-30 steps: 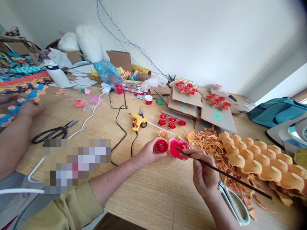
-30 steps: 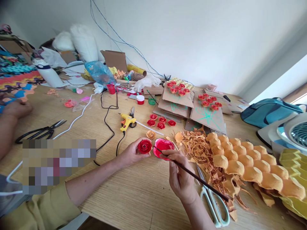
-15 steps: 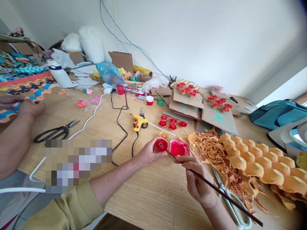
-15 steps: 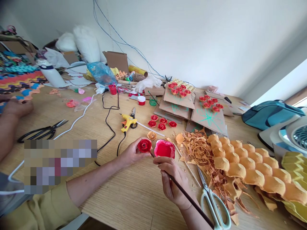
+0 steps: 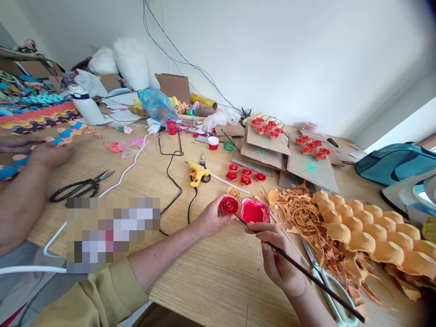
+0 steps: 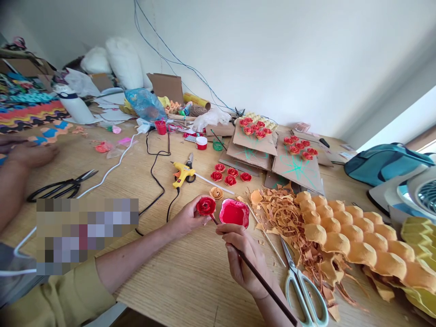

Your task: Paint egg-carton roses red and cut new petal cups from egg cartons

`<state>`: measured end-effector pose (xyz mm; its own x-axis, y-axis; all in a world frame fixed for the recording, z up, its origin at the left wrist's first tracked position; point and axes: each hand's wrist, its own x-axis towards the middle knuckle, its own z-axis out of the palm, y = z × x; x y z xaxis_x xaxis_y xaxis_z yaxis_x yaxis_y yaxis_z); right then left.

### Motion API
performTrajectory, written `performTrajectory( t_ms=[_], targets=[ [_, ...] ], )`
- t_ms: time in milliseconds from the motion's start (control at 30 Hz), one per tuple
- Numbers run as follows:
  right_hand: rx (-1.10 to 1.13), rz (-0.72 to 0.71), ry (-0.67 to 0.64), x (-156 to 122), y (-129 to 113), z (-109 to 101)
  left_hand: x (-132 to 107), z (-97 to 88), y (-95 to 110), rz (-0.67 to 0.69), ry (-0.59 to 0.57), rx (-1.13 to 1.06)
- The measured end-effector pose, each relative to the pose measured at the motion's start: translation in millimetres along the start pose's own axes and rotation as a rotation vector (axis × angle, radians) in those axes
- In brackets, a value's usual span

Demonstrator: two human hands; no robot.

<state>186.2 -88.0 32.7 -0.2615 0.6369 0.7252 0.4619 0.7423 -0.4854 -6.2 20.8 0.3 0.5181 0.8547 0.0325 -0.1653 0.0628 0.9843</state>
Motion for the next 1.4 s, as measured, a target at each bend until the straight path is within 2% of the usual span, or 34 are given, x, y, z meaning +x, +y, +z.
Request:
performTrajectory(
  t_ms=[200, 400, 633, 867, 1033, 1233, 1400],
  targets=[
    [-0.017, 0.021, 0.071, -3, 4, 1, 1, 0.0, -2, 0.050, 0.021, 0.055],
    [-0.026, 0.015, -0.013, -2, 2, 0, 1, -0.3, -2, 0.065, 0.043, 0.100],
    [-0.063, 0.053, 0.104, -2, 8, 0, 1, -0.5, -2, 0.074, 0.040, 0.133],
    [-0.152, 0.102, 0.139, -6, 17, -6, 0, -2.2, -4, 0.115, -0.013, 0.144],
    [-0.229, 0.150, 0.121, -3, 20, -9, -1, -1.6, -2, 0.153, 0.020, 0.191],
    [-0.289, 0.213, 0.061, -5, 22, -10, 1, -4.1, -3, 0.023, -0.040, 0.000],
    [-0.159, 0.173, 0.163, -6, 22, -11, 1, -4.6, -2, -0.015, -0.048, -0.093]
  ],
)
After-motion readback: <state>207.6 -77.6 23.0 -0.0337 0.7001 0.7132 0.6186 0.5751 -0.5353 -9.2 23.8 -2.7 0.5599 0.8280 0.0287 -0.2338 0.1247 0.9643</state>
